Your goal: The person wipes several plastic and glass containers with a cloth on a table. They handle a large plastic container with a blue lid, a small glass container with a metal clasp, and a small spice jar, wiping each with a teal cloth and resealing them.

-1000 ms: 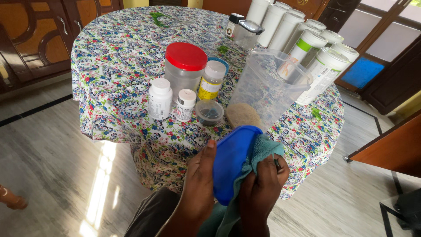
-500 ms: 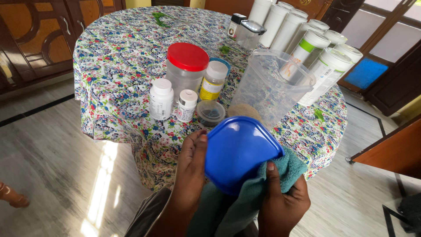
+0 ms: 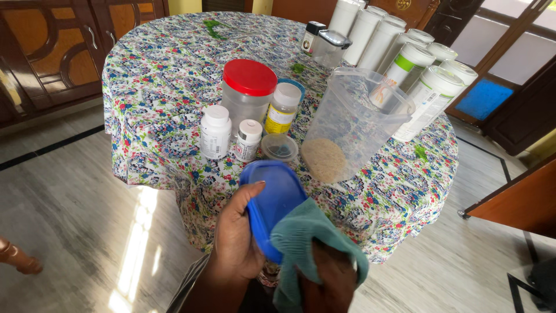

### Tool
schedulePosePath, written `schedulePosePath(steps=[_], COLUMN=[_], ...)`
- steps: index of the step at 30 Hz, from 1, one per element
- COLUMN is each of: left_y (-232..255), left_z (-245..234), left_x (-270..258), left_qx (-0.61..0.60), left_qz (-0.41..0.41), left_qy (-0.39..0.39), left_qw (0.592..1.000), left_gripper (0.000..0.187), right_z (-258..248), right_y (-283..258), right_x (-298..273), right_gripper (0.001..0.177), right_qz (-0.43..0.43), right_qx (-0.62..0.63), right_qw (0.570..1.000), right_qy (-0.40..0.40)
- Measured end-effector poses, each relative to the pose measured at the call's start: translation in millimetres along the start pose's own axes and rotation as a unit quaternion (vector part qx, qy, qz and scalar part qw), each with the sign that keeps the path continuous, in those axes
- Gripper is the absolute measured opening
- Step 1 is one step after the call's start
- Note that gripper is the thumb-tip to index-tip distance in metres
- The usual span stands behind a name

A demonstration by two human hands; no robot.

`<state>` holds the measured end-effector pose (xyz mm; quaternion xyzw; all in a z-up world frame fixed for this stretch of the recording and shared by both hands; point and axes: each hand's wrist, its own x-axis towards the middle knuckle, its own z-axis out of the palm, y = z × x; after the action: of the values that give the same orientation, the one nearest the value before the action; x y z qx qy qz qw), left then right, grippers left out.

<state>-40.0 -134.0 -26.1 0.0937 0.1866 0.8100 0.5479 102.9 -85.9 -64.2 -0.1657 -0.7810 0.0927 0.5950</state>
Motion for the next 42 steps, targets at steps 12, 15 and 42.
schedulePosePath(steps=[12,15,42], left_y=[-12.1,-18.1,13.2], left_z=[12.3,18.1,94.3], left_x=[-7.5,-8.6,48.3], left_qx=[0.094,0.152,0.16], left_qz=[-0.081,-0.047,0.201], left_qy=[-0.09,-0.073,0.124], left_qw=[0.988,0.985,0.959], left_gripper=[0.062,0.058,0.038], right_z=[11.7,12.0,-52.9], right_y=[20.2,30.2,275.2], right_x=[-0.3,8.7,173.8], right_gripper=[0.055,0.054,0.039], right_qz=[0.185,0.176,0.215], right_qx=[0.054,0.029,-0.242], right_qw=[0.956,0.972,0.928], right_qy=[-0.22,-0.152,0.183])
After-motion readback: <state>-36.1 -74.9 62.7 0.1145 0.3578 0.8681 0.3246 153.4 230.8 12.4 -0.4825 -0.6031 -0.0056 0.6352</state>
